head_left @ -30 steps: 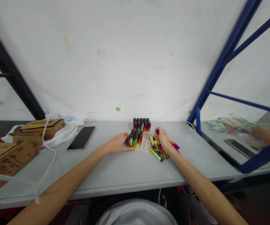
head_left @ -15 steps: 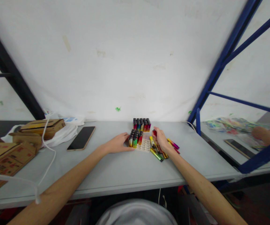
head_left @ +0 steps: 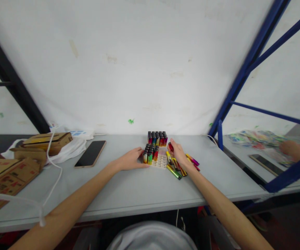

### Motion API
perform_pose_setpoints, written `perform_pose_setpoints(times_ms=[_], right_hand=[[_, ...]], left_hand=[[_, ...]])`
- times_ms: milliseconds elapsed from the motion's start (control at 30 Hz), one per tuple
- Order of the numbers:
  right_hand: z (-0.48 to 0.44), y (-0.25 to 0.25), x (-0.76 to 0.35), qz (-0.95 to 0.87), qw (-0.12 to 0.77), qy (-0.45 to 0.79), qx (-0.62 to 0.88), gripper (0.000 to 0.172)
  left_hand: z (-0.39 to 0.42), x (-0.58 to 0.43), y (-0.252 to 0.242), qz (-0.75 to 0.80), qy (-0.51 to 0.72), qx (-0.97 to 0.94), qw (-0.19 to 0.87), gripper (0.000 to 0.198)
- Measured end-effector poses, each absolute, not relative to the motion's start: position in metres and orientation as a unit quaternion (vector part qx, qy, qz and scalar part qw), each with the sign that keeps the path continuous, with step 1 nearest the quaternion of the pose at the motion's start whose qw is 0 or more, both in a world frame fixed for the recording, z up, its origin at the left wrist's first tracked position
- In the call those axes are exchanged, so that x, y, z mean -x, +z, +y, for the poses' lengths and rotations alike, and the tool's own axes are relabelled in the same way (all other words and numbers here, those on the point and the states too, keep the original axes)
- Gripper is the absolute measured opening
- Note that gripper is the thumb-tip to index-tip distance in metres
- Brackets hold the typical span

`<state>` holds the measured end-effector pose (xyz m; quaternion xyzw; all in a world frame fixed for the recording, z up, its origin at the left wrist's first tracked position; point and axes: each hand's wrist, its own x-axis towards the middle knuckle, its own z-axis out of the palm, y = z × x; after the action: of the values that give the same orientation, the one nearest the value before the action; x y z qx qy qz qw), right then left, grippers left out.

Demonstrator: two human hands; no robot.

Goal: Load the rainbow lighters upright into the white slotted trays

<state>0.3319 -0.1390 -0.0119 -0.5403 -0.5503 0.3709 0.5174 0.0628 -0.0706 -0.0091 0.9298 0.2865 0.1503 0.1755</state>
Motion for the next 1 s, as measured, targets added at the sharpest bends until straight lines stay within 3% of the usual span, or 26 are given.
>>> perform_pose_setpoints(times_ms=[100,400,567,667,1000], right_hand=[[-0.142,-0.009,-0.331,-0.575,0.527,0.359,0.513,0.067],[-0.148,-0.013,-0.328,-0.713,0.461,0.312,0.427,0.038],[-0.15,-0.012,-0.33,-0.744,0.448,0.22,0.445,0.027],[-0.151,-0.013,-0.331,-0.757,0.439,0.182,0.449,0.025],[-0.155,-0.017,-0.321,-0.751,0.453,0.224,0.425,0.032]], left_hand=[[-0.07,-0.062,-0.01,0.285,0.152,-0.931,0.172,0.058],[-0.067,-0.062,-0.014,0.279,0.134,-0.936,0.166,0.058],[-0.066,-0.062,-0.015,0.277,0.152,-0.934,0.168,0.057],[-0.067,-0.062,-0.015,0.274,0.161,-0.933,0.169,0.058],[-0.068,-0.062,-0.014,0.27,0.157,-0.934,0.174,0.063]])
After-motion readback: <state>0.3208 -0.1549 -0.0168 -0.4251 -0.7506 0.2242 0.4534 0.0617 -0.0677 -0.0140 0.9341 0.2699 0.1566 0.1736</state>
